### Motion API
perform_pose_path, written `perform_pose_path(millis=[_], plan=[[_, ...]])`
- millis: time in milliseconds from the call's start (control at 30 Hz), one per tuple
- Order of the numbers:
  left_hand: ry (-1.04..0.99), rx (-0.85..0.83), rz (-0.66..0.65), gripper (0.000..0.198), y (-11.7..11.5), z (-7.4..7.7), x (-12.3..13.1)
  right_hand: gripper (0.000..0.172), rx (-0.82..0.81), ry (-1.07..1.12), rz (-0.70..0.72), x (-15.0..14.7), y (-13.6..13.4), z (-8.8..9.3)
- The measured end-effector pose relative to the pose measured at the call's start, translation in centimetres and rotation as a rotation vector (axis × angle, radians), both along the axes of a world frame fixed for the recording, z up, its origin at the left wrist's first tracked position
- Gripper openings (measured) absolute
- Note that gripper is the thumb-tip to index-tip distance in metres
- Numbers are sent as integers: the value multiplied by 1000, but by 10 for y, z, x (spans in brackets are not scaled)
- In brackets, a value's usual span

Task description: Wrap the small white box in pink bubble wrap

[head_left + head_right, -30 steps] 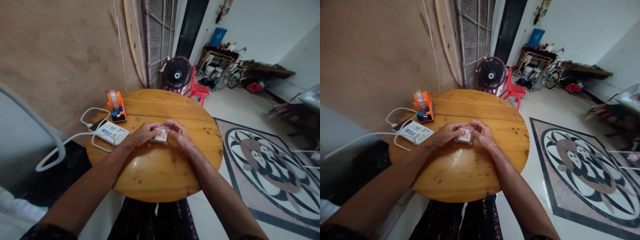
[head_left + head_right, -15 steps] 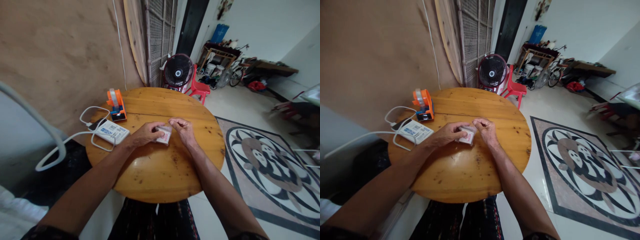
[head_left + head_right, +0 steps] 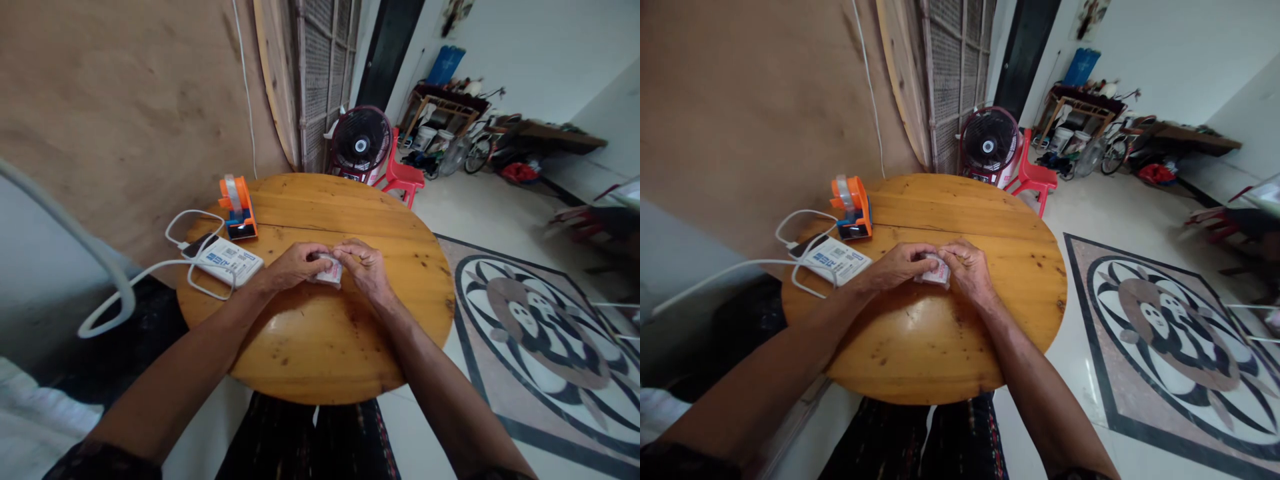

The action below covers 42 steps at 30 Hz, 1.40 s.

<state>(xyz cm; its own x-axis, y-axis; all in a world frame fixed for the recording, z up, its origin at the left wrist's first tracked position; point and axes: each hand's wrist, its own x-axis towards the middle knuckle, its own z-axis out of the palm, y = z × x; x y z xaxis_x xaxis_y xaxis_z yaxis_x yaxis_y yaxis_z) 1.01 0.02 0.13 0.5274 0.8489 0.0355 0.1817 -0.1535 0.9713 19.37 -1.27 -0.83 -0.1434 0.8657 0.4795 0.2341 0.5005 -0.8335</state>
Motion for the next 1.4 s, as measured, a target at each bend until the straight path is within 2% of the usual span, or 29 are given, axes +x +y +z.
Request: perform_pose_path(millis=[200, 400, 600, 900, 1100, 1400], plan=[[-70, -15, -46, 37, 3, -8, -2, 16, 17, -45, 47, 1, -8, 4], [-28, -47, -46, 42, 7, -10, -9, 17, 122, -199, -13, 2, -9, -1], [-36, -94, -111, 45, 9, -7, -16, 20, 223, -349, -56, 3, -9, -6], [-29, -91, -99, 51, 11, -15, -17, 22, 331, -476, -95, 5, -15, -4], [-31, -99, -99, 52, 11, -14, -18, 22, 356, -612, -105, 5, -18, -1], [-69, -92, -95, 44, 7, -5, -17, 27, 391, -727, -123, 3, -25, 2]])
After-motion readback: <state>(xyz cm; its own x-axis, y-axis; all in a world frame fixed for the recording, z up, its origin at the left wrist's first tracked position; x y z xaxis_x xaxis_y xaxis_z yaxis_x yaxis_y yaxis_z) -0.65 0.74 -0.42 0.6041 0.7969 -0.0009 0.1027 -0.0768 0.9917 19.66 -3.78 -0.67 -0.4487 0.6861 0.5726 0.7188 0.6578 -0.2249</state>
